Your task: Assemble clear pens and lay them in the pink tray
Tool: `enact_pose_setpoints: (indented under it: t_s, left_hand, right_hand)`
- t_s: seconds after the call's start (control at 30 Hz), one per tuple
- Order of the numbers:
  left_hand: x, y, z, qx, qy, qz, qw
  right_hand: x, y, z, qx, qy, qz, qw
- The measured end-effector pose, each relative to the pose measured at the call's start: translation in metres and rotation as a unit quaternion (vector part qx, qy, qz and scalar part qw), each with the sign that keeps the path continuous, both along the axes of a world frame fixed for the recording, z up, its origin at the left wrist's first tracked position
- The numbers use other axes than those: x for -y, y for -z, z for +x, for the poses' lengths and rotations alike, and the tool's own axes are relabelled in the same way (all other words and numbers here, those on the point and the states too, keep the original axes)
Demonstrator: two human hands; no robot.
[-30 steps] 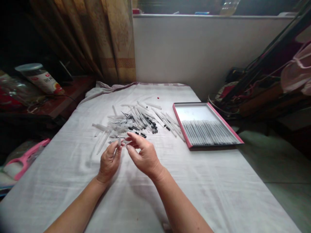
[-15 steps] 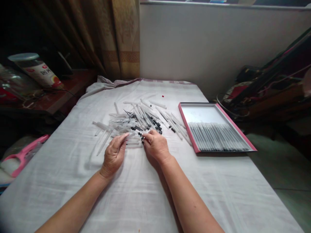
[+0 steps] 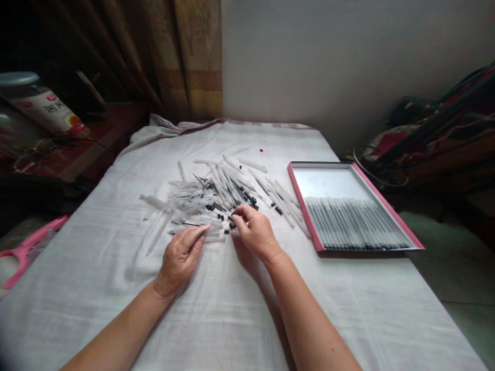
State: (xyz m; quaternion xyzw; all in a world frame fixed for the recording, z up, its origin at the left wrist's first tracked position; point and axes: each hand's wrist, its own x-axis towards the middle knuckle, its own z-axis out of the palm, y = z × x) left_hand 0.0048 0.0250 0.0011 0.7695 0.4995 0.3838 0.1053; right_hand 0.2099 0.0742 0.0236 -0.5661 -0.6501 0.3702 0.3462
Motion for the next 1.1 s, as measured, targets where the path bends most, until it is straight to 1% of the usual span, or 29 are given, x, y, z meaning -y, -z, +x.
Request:
enact_pose_setpoints:
  t_s: [0.03, 0.07, 0.1, 0.13, 0.17, 0.2, 0.23, 0.37, 0.53, 0.6, 0.63, 0.77, 0.93, 1.1]
  left_hand:
    - [0.000, 0.000, 0.000, -0.001, 0.002, 0.005, 1.000]
    - [0.000, 0.000, 0.000, -0.004, 0.004, 0.011, 1.000]
    - [0.000, 0.001, 0.001, -0.008, 0.006, 0.017, 1.000]
    - [0.000, 0.000, 0.002, -0.015, 0.008, 0.025, 1.000]
    - [0.000, 0.000, 0.002, -0.024, 0.010, 0.032, 0.999]
    - [0.001, -0.001, 0.003, -0.035, 0.012, 0.038, 0.999]
    - [0.001, -0.002, 0.005, -0.046, 0.015, 0.043, 0.998]
    - [0.001, -0.004, 0.014, -0.069, 0.024, 0.037, 0.997]
    - [-0.003, 0.000, 0.030, -0.027, 0.018, 0.011, 0.999]
    - [-0.004, 0.003, 0.033, -0.016, 0.023, 0.004, 1.000]
    - [-0.004, 0.004, 0.033, -0.013, 0.029, 0.000, 0.999]
    - [-0.004, 0.003, 0.029, 0.004, 0.048, -0.017, 0.999]
    - [-0.004, 0.000, 0.027, -0.001, 0.060, -0.024, 0.998]
    - [-0.002, -0.001, 0.028, -0.017, 0.060, -0.024, 0.998]
  right_hand:
    - [0.005, 0.004, 0.004, -0.123, 0.034, -0.040, 0.991]
    - [0.010, 0.007, 0.006, -0.234, 0.059, -0.086, 0.967]
    - [0.014, 0.009, 0.009, -0.326, 0.076, -0.128, 0.934]
    - [0.018, 0.011, 0.010, -0.393, 0.084, -0.159, 0.902]
    - [0.021, 0.011, 0.011, -0.437, 0.086, -0.178, 0.878]
    - [0.022, 0.011, 0.011, -0.464, 0.083, -0.187, 0.862]
    - [0.023, 0.010, 0.010, -0.481, 0.078, -0.190, 0.852]
    - [0.018, 0.008, 0.012, -0.507, 0.063, -0.190, 0.838]
    - [0.013, 0.012, 0.019, -0.535, 0.102, -0.196, 0.815]
    - [0.012, 0.014, 0.020, -0.544, 0.110, -0.190, 0.810]
    - [0.012, 0.014, 0.019, -0.542, 0.106, -0.189, 0.812]
    - [0.012, 0.016, 0.015, -0.511, 0.072, -0.202, 0.832]
    - [0.015, 0.020, 0.013, -0.473, 0.042, -0.188, 0.860]
    - [0.016, 0.020, 0.013, -0.461, 0.024, -0.175, 0.870]
